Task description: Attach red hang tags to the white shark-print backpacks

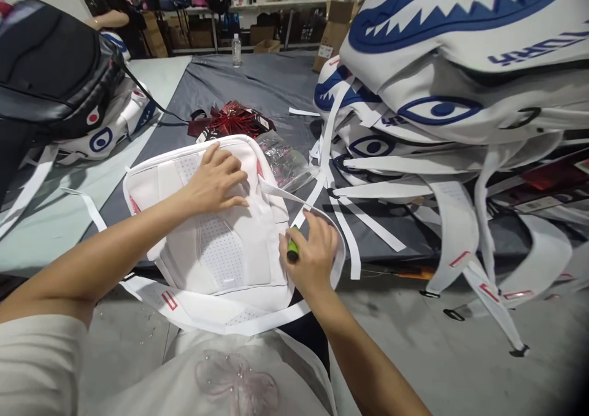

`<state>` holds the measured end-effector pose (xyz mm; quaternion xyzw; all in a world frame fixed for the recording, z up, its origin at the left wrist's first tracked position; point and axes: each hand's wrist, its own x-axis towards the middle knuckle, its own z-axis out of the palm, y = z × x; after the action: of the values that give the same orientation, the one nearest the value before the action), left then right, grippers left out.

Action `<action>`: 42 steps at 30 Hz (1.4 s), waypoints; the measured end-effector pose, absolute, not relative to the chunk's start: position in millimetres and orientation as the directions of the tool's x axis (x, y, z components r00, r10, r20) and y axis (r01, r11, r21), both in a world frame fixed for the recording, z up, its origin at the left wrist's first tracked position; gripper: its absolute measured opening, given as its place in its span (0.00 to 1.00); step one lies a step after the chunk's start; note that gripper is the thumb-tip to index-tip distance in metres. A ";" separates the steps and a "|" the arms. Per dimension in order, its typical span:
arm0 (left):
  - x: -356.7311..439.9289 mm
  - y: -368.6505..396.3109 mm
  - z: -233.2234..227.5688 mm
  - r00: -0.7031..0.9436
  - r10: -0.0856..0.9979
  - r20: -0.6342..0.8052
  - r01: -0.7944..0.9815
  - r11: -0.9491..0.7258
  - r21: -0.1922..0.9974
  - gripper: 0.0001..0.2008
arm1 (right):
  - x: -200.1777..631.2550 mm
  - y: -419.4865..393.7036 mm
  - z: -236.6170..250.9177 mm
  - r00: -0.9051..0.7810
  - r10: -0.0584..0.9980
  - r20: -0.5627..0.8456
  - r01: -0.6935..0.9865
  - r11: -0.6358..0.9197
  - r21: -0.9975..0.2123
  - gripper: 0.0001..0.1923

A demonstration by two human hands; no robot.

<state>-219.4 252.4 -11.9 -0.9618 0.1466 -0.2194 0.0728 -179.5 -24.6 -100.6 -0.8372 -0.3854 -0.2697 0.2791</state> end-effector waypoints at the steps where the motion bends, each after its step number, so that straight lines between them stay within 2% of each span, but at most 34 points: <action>1: -217.1 254.4 -14.5 0.846 -0.331 0.419 -0.270 -0.942 -0.199 0.29 | -180.2 -21.3 -92.6 0.500 0.536 0.681 0.843 -0.482 -0.240 0.08; 4: -213.2 252.0 -23.5 0.763 -0.353 0.541 -0.329 -0.933 -0.145 0.23 | -173.4 -4.2 -76.4 0.366 0.688 0.627 0.930 -0.272 -0.246 0.21; 6: -215.2 247.9 -28.0 0.706 -0.335 0.624 -0.354 -0.930 -0.099 0.19 | -161.6 9.2 -70.2 0.367 0.759 0.538 0.930 -0.283 -0.235 0.25; 10: -223.9 246.6 -34.1 0.646 -0.325 0.691 -0.401 -0.914 -0.056 0.18 | -139.3 29.2 -59.3 0.376 0.826 0.420 0.925 -0.359 -0.122 0.18; 14: -225.4 252.0 -41.5 0.635 -0.303 0.711 -0.412 -0.911 -0.020 0.23 | -131.3 42.2 -45.6 0.243 0.914 0.325 0.967 -0.254 -0.009 0.23; 16: -224.0 253.6 -45.1 0.633 -0.285 0.720 -0.406 -0.914 -0.005 0.26 | -129.0 48.1 -39.4 0.188 0.945 0.267 0.981 -0.192 -0.010 0.24; 20: -222.4 253.2 -47.7 0.545 -0.302 0.783 -0.456 -0.890 -0.026 0.26 | -124.8 56.0 -35.1 0.197 0.954 0.224 0.974 -0.164 -0.159 0.19; 24: -221.8 251.6 -46.1 0.480 -0.320 0.817 -0.495 -0.867 -0.048 0.24 | -126.3 58.1 -34.7 0.284 0.947 0.150 0.932 -0.236 -0.275 0.12; 29: -220.7 252.8 -46.7 0.468 -0.313 0.827 -0.492 -0.869 -0.051 0.25 | -132.7 67.7 -24.0 0.389 0.919 0.068 0.879 -0.348 -0.326 0.22; 31: -219.6 253.6 -48.7 0.466 -0.318 0.826 -0.489 -0.870 -0.059 0.26 | -135.3 74.5 -18.9 0.426 0.905 0.022 0.867 -0.401 -0.295 0.18; 33: -217.6 253.4 -50.9 0.468 -0.315 0.826 -0.483 -0.874 -0.059 0.26 | -138.1 79.7 -15.5 0.431 0.902 -0.023 0.880 -0.426 -0.213 0.13; 37: -215.3 251.8 -48.4 0.508 -0.298 0.808 -0.478 -0.878 -0.023 0.26 | -144.0 79.7 -13.6 0.426 0.903 -0.053 0.899 -0.429 -0.091 0.11; 39: -218.1 256.0 -41.1 0.518 -0.211 0.829 -0.382 -0.924 0.003 0.25 | -147.2 77.3 -14.4 0.443 0.895 -0.049 0.895 -0.445 -0.044 0.10; 40: -220.7 260.6 -36.3 0.517 -0.114 0.848 -0.265 -0.964 0.032 0.23 | -148.9 76.5 -15.1 0.450 0.892 -0.043 0.893 -0.450 -0.007 0.11; 42: -227.2 274.1 -26.2 0.516 0.153 0.843 0.066 -0.988 0.139 0.21 | -151.9 75.8 -18.0 0.441 0.897 -0.020 0.895 -0.438 0.081 0.14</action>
<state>-227.2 274.1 -26.2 -0.8694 -0.0630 -0.4881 -0.0443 -151.9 75.8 -18.0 -0.8479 -0.5284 -0.0129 -0.0399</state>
